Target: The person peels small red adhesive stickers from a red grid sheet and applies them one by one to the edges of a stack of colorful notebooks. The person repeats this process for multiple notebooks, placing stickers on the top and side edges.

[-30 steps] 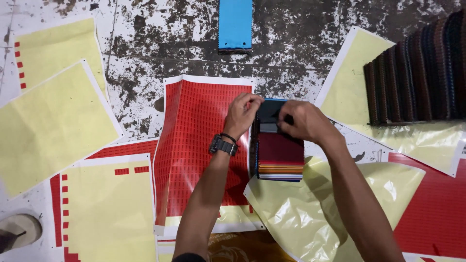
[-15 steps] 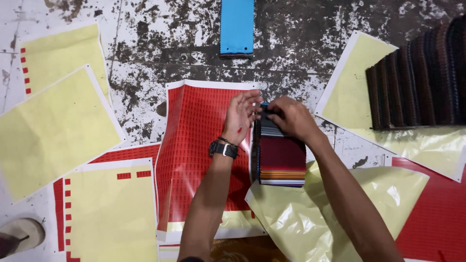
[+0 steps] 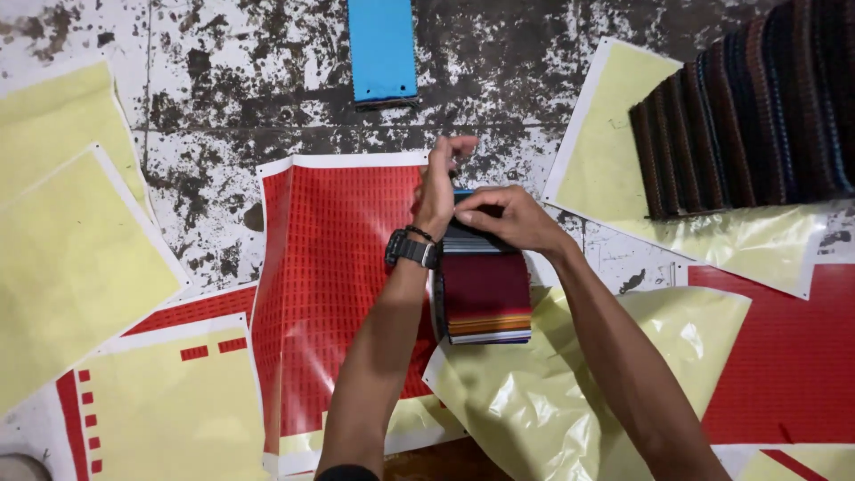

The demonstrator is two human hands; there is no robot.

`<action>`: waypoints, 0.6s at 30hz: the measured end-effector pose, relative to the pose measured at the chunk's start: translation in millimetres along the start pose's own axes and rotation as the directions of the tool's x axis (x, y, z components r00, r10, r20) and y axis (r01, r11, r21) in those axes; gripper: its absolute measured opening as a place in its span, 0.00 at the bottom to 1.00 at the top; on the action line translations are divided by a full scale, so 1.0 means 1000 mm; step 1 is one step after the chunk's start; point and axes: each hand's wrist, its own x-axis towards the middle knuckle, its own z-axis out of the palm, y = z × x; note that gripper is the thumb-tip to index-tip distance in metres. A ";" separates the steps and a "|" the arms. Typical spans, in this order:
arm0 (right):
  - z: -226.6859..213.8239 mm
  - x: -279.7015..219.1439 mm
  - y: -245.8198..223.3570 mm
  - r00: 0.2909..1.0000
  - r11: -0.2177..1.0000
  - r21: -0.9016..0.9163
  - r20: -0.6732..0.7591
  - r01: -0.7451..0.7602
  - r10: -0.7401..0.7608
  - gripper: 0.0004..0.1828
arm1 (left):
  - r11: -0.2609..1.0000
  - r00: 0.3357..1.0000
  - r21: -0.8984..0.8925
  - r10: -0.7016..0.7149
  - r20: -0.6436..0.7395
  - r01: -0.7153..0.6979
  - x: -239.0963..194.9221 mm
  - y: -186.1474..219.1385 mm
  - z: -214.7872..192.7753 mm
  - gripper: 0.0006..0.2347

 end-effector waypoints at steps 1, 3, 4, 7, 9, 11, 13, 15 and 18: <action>0.001 0.000 0.000 1.000 1.000 0.005 0.001 -0.003 0.003 0.08 | 1.000 1.000 0.002 -0.005 -0.001 0.005 -0.001 -0.002 0.001 0.29; 0.001 0.001 0.000 1.000 1.000 0.011 0.006 -0.022 0.022 0.07 | 0.999 1.000 -0.042 0.024 0.006 -0.024 -0.001 -0.004 0.002 0.30; 0.001 0.002 -0.003 1.000 1.000 0.012 0.006 -0.021 0.021 0.07 | 0.999 1.000 -0.040 0.024 0.006 -0.024 -0.003 0.001 0.002 0.30; 0.001 0.002 -0.004 0.998 0.998 0.012 0.013 -0.059 0.059 0.06 | 0.999 1.000 -0.032 0.000 -0.018 -0.001 -0.013 0.015 -0.001 0.29; 0.000 0.002 0.001 0.998 0.999 -0.026 0.034 -0.044 0.045 0.05 | 0.934 0.972 0.301 -0.139 -0.187 0.191 -0.021 0.026 -0.006 0.17; -0.001 0.001 0.005 0.998 0.997 -0.030 0.019 -0.066 0.066 0.05 | 0.937 0.957 0.286 -0.124 -0.264 0.200 -0.014 0.014 -0.013 0.15; -0.002 -0.001 0.011 0.996 0.996 -0.037 0.006 -0.084 0.085 0.05 | 0.941 0.934 0.269 -0.105 -0.342 0.205 -0.013 0.009 -0.022 0.12; -0.004 -0.003 0.018 0.993 0.994 -0.034 -0.056 -0.106 0.104 0.05 | 0.977 0.968 0.179 -0.073 -0.241 0.118 -0.019 0.012 -0.035 0.10; -0.001 0.001 0.003 0.987 0.990 -0.042 -0.096 -0.132 0.128 0.05 | 0.965 0.998 0.259 0.023 0.063 -0.039 -0.034 -0.001 -0.052 0.10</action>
